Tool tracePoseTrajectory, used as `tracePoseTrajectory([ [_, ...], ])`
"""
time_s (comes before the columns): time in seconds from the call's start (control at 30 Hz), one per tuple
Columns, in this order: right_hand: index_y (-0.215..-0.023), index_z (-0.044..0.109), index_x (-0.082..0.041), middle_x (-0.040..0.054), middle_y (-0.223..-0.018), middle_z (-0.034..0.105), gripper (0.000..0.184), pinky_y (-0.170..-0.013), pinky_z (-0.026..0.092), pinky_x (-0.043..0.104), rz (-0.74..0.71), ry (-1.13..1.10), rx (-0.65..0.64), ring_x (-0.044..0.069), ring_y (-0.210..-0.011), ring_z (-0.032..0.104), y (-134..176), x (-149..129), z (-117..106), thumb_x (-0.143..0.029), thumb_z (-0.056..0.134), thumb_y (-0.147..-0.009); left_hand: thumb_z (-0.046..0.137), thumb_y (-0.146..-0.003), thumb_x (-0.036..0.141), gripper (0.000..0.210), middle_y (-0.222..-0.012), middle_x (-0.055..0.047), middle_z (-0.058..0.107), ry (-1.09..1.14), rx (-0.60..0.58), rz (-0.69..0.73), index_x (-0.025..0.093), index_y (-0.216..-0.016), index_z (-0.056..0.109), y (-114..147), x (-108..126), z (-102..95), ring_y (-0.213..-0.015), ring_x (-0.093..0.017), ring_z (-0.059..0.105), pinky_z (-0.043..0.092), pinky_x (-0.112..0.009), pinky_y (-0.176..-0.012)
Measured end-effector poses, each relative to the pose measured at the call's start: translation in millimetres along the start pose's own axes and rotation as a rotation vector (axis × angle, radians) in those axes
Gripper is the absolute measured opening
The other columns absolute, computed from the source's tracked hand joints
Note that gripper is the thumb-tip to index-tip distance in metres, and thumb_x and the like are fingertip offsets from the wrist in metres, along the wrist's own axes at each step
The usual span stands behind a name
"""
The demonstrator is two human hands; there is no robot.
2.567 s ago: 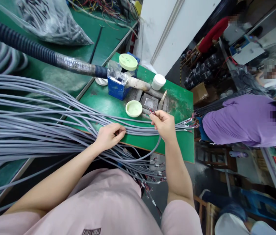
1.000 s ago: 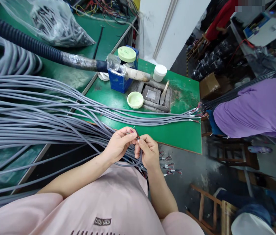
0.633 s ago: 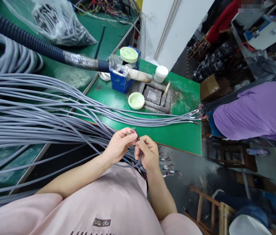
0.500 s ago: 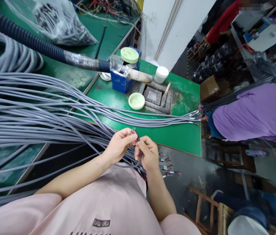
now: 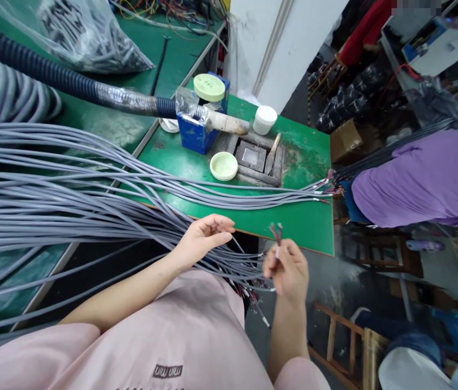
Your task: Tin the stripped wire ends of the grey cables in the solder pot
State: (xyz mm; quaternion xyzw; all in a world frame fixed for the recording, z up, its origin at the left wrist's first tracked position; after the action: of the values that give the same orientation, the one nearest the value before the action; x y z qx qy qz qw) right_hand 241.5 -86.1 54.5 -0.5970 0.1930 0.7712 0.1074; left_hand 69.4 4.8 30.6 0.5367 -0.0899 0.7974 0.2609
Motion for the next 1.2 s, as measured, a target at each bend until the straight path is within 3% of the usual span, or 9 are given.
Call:
tracePoseTrajectory([
  [0.13, -0.074, 0.057, -0.02, -0.0035, -0.052, 0.057, 0.03, -0.041, 0.046, 0.024, 0.069, 0.272, 0.307, 0.013, -0.041, 0.055, 26.1, 10.3, -106.9, -0.048, 0.069, -0.073, 0.067, -0.079, 0.027, 0.014, -0.083, -0.005, 0.069, -0.535, -0.029, 0.283, 0.016, -0.086, 0.068, -6.2, 21.2, -11.2, -0.077, -0.015, 0.06, 0.048, -0.029, -0.073],
  [0.23, -0.066, 0.061, -0.02, 0.0036, -0.055, 0.064, 0.027, -0.047, 0.049, 0.029, 0.401, 0.831, 0.454, 0.019, -0.049, 0.063, 55.8, 46.5, -177.7, -0.046, 0.062, -0.072, 0.059, -0.087, 0.028, 0.015, -0.092, -0.006, 0.071, -0.915, 0.048, 0.503, 0.018, -0.092, 0.068, -12.4, 38.5, -20.9, -0.089, -0.019, 0.06, 0.044, -0.035, -0.082],
  [0.3, -0.058, 0.059, -0.021, 0.0043, -0.054, 0.065, 0.024, -0.051, 0.05, 0.03, 0.583, 1.125, 0.404, 0.02, -0.05, 0.065, 70.0, 69.1, -199.1, -0.041, 0.059, -0.072, 0.055, -0.09, 0.029, 0.018, -0.098, -0.007, 0.071, -1.147, 0.083, 0.528, 0.019, -0.097, 0.068, -20.1, 38.9, -25.2, -0.092, -0.021, 0.058, 0.04, -0.037, -0.081],
  [0.4, -0.074, 0.064, -0.022, 0.0051, -0.067, 0.072, 0.025, -0.056, 0.053, 0.031, 0.592, 1.062, 0.249, 0.021, -0.055, 0.068, 70.6, 93.5, -182.8, -0.045, 0.055, -0.074, 0.052, -0.091, 0.029, 0.021, -0.101, -0.008, 0.07, -1.397, 0.066, 0.524, 0.02, -0.102, 0.068, -29.5, 30.7, -22.9, -0.094, -0.024, 0.055, 0.035, -0.04, -0.08],
  [0.6, -0.083, 0.064, -0.017, 0.004, -0.069, 0.069, 0.036, -0.052, 0.052, 0.026, 0.385, 0.723, -0.068, 0.016, -0.054, 0.065, 27.7, 90.3, -72.7, -0.053, 0.059, -0.077, 0.055, -0.088, 0.029, 0.019, -0.101, -0.011, 0.064, -1.596, 0.043, 0.499, 0.018, -0.1, 0.064, -33.5, 17.6, -5.4, -0.097, -0.028, 0.051, 0.033, -0.042, -0.08],
  [0.77, -0.093, 0.064, -0.015, 0.0034, -0.069, 0.07, 0.04, -0.046, 0.049, 0.023, 0.412, 0.397, -0.329, 0.013, -0.049, 0.064, 2.5, 98.9, 11.8, -0.051, 0.064, -0.076, 0.052, -0.089, 0.027, 0.016, -0.091, -0.011, 0.062, -1.605, -0.084, 0.446, 0.015, -0.093, 0.062, -30.1, 12.7, 4.9, -0.092, -0.028, 0.052, 0.037, -0.039, -0.076],
  [0.87, -0.105, 0.058, -0.018, 0.0037, -0.074, 0.073, 0.047, -0.044, 0.05, 0.024, 0.431, 0.103, -0.362, 0.015, -0.051, 0.066, -12.4, 96.8, 43.0, -0.051, 0.069, -0.073, 0.049, -0.091, 0.025, 0.015, -0.085, -0.007, 0.059, -1.438, -0.202, 0.416, 0.016, -0.087, 0.061, -23.6, 21.2, 6.1, -0.086, -0.023, 0.053, 0.04, -0.035, -0.074],
  [0.97, -0.099, 0.057, -0.021, 0.0031, -0.083, 0.074, 0.039, -0.042, 0.048, 0.022, 0.276, -0.189, -0.183, 0.014, -0.056, 0.067, -39.7, 67.9, 40.2, -0.049, 0.068, -0.074, 0.048, -0.091, 0.026, 0.015, -0.083, -0.004, 0.056, -1.188, -0.265, 0.381, 0.017, -0.086, 0.059, -15.3, 39.1, 3.2, -0.079, -0.017, 0.053, 0.042, -0.03, -0.072],
  [1.2, -0.08, 0.053, -0.021, -0.007, -0.068, 0.064, 0.025, -0.04, 0.037, 0.015, -0.172, -0.416, 0.276, 0.003, -0.044, 0.049, -62.9, -15.3, -35.6, -0.043, 0.066, -0.079, 0.049, -0.091, 0.031, 0.018, -0.083, -0.002, 0.059, -0.992, -0.337, 0.315, 0.018, -0.088, 0.06, -6.4, 44.7, -4.7, -0.076, -0.014, 0.055, 0.044, -0.027, -0.071],
])
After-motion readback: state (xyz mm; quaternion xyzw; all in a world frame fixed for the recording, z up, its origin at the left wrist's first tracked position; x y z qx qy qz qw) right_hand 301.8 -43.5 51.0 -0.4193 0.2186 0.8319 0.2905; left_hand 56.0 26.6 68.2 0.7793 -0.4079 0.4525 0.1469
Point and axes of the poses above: each hand's wrist, its own y-axis away from the middle knuckle, its own z-axis out of the palm, x = y × z, the point moved 8 cm from there along -y, towards the middle knuckle
